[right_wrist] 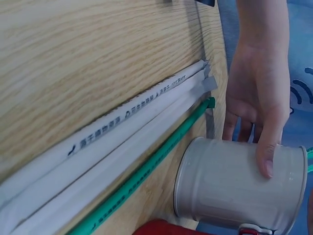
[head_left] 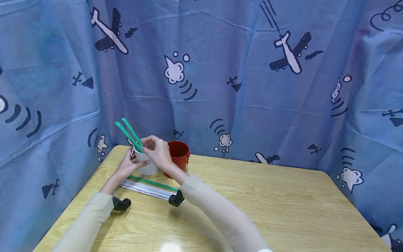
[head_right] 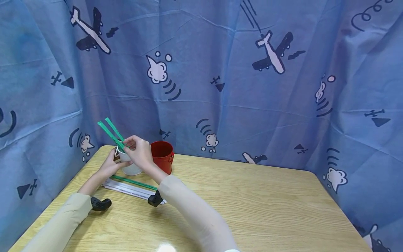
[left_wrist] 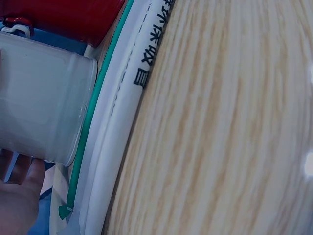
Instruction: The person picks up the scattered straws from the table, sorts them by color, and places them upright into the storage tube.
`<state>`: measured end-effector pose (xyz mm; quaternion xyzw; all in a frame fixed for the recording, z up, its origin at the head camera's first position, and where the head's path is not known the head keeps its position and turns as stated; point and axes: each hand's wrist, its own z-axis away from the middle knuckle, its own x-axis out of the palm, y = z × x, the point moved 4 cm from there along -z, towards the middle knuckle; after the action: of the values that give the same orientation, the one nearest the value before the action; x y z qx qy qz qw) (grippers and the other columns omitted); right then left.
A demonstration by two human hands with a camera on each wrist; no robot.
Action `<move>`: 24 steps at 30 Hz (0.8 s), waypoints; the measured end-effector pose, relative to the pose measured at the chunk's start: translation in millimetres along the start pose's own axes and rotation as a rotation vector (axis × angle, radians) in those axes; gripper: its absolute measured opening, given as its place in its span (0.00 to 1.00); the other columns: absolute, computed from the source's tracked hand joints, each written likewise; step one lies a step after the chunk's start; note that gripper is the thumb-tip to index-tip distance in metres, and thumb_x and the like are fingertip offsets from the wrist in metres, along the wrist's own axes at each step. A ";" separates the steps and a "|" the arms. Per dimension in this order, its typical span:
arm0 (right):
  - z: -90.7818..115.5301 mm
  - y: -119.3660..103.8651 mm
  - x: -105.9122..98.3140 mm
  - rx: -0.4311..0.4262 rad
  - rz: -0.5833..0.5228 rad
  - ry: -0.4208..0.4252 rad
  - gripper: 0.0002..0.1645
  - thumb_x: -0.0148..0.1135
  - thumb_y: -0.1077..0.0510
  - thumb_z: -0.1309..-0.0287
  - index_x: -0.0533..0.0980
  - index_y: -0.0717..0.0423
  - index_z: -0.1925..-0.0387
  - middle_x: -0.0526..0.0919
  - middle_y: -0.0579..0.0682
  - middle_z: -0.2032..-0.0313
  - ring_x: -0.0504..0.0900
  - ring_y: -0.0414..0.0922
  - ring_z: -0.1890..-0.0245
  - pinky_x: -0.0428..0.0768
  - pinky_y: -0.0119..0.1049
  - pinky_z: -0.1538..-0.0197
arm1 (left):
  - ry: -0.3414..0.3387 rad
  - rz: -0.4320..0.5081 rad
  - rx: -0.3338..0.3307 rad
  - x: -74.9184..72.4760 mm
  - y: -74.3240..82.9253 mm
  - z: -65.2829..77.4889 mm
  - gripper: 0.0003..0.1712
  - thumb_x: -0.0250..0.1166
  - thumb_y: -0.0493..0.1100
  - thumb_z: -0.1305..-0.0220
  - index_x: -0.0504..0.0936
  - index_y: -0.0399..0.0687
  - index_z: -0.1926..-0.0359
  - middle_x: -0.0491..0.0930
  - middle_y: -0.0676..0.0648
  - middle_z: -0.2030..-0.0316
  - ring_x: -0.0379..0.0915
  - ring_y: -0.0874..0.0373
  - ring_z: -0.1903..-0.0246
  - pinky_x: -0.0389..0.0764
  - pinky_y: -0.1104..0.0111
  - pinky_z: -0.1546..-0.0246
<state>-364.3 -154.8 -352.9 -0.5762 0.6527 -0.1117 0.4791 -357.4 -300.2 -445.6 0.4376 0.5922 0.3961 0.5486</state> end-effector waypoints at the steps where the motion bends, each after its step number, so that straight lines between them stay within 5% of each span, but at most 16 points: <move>1: 1.5 -0.4 -1.5 -0.003 0.002 -0.003 0.10 0.66 0.63 0.43 0.80 0.57 0.58 0.87 0.52 0.63 0.85 0.40 0.66 0.80 0.19 0.61 | -0.001 0.000 0.000 0.2 -0.1 0.2 0.57 0.66 0.49 0.38 0.34 0.44 0.25 0.46 0.30 0.29 0.48 0.33 0.31 0.62 0.42 0.34; 24: 39.2 4.4 -19.3 0.054 -0.033 -0.091 0.12 0.68 0.65 0.46 0.80 0.58 0.58 0.87 0.54 0.63 0.85 0.44 0.65 0.80 0.22 0.62 | 0.014 0.013 0.015 1.5 2.8 1.2 0.55 0.66 0.44 0.38 0.35 0.41 0.26 0.49 0.29 0.30 0.51 0.33 0.31 0.65 0.43 0.36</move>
<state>-340.0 -120.9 -366.6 -0.5784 0.6174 -0.1108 0.5215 -356.0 -297.9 -443.5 0.4427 0.5961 0.3985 0.5384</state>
